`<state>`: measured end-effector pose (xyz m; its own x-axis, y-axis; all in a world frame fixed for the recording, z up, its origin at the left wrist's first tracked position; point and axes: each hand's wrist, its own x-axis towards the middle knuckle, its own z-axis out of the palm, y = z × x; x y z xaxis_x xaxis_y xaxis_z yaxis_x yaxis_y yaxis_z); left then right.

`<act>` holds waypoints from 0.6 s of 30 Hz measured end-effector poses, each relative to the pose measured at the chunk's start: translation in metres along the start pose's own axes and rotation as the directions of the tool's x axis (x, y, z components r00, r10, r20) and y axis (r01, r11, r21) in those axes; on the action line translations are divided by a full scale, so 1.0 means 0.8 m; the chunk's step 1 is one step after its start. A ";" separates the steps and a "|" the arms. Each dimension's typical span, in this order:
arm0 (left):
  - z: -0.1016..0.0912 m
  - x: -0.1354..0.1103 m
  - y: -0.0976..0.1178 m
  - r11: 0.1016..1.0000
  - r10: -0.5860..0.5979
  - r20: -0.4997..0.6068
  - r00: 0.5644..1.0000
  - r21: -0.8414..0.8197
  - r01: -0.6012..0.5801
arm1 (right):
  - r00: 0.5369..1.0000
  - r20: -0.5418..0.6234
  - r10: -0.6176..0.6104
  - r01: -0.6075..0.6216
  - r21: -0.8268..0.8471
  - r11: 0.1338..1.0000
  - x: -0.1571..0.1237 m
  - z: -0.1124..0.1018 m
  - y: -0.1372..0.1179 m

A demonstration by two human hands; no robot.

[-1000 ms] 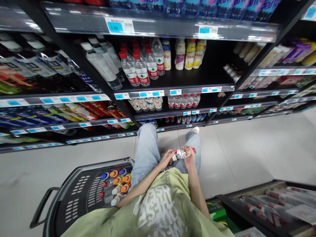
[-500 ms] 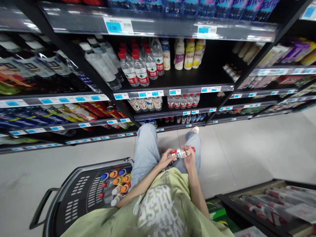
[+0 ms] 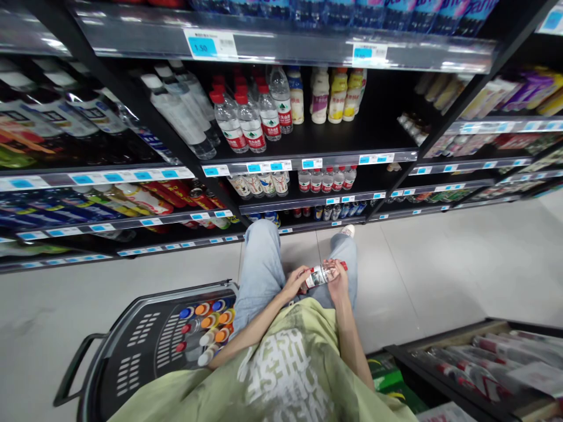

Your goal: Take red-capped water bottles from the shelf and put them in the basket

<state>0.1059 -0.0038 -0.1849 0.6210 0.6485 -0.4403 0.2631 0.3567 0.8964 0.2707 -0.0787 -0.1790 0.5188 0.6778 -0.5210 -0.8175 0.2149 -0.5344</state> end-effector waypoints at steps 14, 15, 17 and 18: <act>0.001 0.001 0.001 0.999 -0.025 0.010 1.000 0.020 0.025 | 1.000 -0.001 0.006 -0.006 -0.004 1.000 -0.002 0.002 -0.002; 0.001 0.001 0.000 0.999 -0.030 0.008 1.000 0.023 0.030 | 1.000 0.001 0.005 -0.005 -0.006 1.000 -0.002 0.002 -0.003; 0.001 0.001 -0.003 0.999 -0.034 0.002 0.999 0.019 0.034 | 1.000 0.017 -0.009 0.009 -0.020 1.000 -0.001 0.001 -0.004; 0.001 0.002 -0.005 0.999 -0.033 0.002 0.999 0.011 0.033 | 1.000 0.024 -0.014 0.015 -0.024 1.000 -0.001 0.001 -0.004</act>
<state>0.1066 -0.0048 -0.1889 0.6135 0.6352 -0.4691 0.2911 0.3703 0.8821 0.2726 -0.0793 -0.1760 0.5244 0.6910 -0.4974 -0.8033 0.2078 -0.5582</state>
